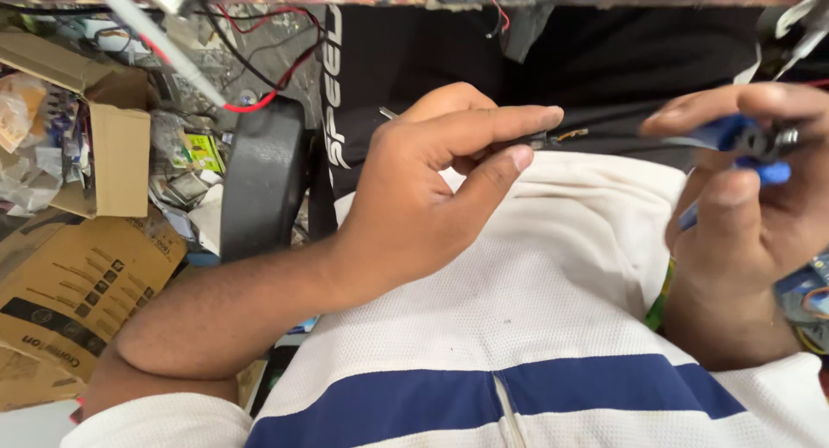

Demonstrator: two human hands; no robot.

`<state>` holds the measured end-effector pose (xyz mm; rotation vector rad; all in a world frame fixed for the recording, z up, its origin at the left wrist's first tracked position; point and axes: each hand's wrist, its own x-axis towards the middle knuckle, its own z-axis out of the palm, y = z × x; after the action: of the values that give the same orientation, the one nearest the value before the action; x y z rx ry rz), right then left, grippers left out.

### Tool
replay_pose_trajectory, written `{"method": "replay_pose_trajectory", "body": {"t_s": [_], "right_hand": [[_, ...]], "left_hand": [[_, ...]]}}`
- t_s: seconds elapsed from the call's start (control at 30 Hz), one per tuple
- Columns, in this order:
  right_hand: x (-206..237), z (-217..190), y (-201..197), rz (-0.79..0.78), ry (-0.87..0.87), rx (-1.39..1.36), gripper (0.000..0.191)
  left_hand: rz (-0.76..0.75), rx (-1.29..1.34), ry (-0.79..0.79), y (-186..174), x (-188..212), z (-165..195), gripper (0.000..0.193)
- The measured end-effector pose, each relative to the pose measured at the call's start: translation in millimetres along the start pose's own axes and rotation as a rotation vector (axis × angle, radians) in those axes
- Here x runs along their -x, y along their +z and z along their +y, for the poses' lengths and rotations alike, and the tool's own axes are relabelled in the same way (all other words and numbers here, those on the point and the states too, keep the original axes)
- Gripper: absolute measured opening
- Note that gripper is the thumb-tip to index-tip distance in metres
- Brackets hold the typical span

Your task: The person sits at a cluttered repair bench and uses blue-handled pliers to trim and strip the small black connector of a phone charging flex cable, working the component piece by piece. They hold the disassembled phone on the bench and reposition the connector repeatedly while cutting away its casing.

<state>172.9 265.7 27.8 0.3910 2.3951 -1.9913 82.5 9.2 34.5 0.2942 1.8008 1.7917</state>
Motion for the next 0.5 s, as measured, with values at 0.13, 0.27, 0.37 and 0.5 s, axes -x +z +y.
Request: {"method": "replay_pose_trajectory", "body": {"t_s": [0.13,0.27,0.37,0.5], "right_hand": [[-23,-17,-8,-0.07,-0.138,0.399,0.028],[-62,-11,-14,-0.097,-0.219,0.765,0.02],[-92,5,-14,-0.024,-0.261,0.998,0.016],[-127,26,-3,0.132,-0.472,1.25,0.015]], "left_hand": [[0.14,-0.15,0.177,-2,0,5,0.021],[0.279,-0.243,0.302,-4,-3,7,0.019],[0.312,-0.336,0.46,-8,-8,7,0.018],[0.301,-0.504,0.646,-12,-13,11,0.02]]}}
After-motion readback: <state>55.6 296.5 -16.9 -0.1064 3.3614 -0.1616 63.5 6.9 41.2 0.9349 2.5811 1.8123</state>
